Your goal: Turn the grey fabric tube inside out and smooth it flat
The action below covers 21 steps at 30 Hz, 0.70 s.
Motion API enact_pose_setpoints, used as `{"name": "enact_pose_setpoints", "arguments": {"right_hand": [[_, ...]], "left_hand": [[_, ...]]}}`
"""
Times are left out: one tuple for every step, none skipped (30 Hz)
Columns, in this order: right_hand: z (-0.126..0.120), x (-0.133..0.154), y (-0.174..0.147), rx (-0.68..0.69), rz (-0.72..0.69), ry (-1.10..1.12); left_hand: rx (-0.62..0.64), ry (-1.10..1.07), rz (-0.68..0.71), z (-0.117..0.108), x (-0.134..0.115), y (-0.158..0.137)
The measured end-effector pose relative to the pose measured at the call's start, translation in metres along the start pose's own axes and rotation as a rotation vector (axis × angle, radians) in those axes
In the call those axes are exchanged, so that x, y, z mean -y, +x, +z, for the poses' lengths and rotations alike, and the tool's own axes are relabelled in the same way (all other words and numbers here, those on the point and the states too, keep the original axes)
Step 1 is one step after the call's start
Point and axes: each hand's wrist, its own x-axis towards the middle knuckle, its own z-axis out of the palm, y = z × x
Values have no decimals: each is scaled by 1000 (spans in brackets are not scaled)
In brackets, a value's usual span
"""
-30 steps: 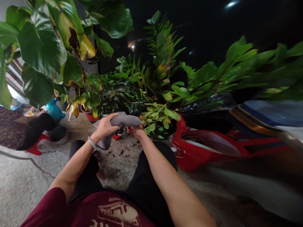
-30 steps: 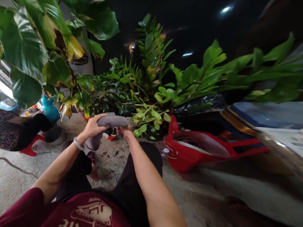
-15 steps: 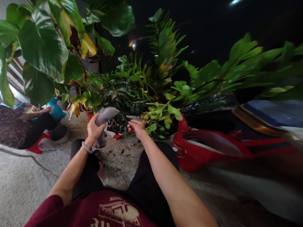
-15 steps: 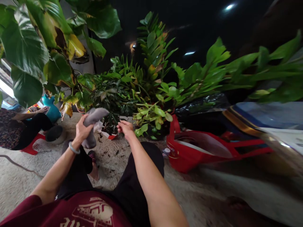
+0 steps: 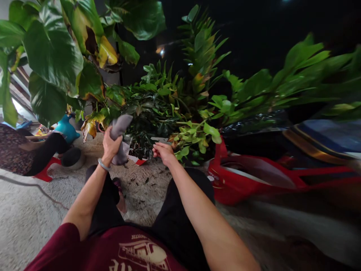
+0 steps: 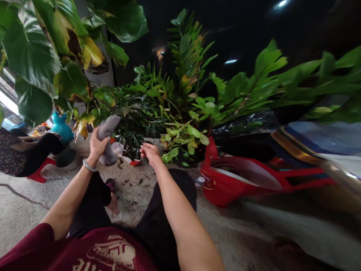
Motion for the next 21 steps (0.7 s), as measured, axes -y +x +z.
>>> {"name": "enact_pose_setpoints", "arguments": {"right_hand": [[-1, 0, 0, -3, -1, -2], [-1, 0, 0, -6, -2, -5], [-3, 0, 0, -9, -3, -7], [-4, 0, 0, -11, -4, -8], [-5, 1, 0, -14, -5, -8], [-6, 2, 0, -16, -7, -8], [-7, 3, 0, -17, -8, -7], [-7, 4, -1, -18, -8, -6], [-7, 5, -1, -19, -7, -5], [-6, 5, -1, -21, -6, -5], [-5, 6, -1, -23, -3, -5], [-4, 6, -1, -25, -1, -5], [-3, 6, -2, -28, 0, -5], [-2, 6, -2, -30, 1, -4], [-1, 6, -2, -32, 1, -4], [-1, 6, -2, -34, 0, -4], [-1, 6, -2, -38, -3, -6], [-2, 5, -2, -43, -7, -9], [-3, 5, -1, -47, -13, -13], [-4, 4, -1, -51, -20, -16], [-5, 4, -1, -49, -28, -17]], "left_hand": [[76, 2, -52, 4, 10, -21], [133, -6, -96, 7, 18, -42], [153, -20, -112, 7, 24, -60], [141, -30, -121, 6, 26, -72], [96, -36, -116, 3, 25, -77], [27, -36, -99, -1, 20, -75], [-58, -31, -77, -5, 13, -65], [-146, -26, -51, -10, 4, -49], [-220, -22, -20, -14, -5, -28], [-295, -24, -1, -17, -13, -6], [-325, -31, 20, -18, -19, 15], [-339, -39, 29, -18, -22, 32], [-326, -44, 22, -15, -22, 43], [-287, -44, 0, -11, -19, 47], [-235, -39, -38, -6, -13, 43], [-168, -30, -81, 0, -6, 31], [-94, -23, -119, 5, 2, 14], [-31, -17, -155, 9, 10, -7], [40, -23, -157, 11, 16, -28], [73, -34, -151, 11, 19, -46], [86, -45, -135, 9, 19, -60]]}}
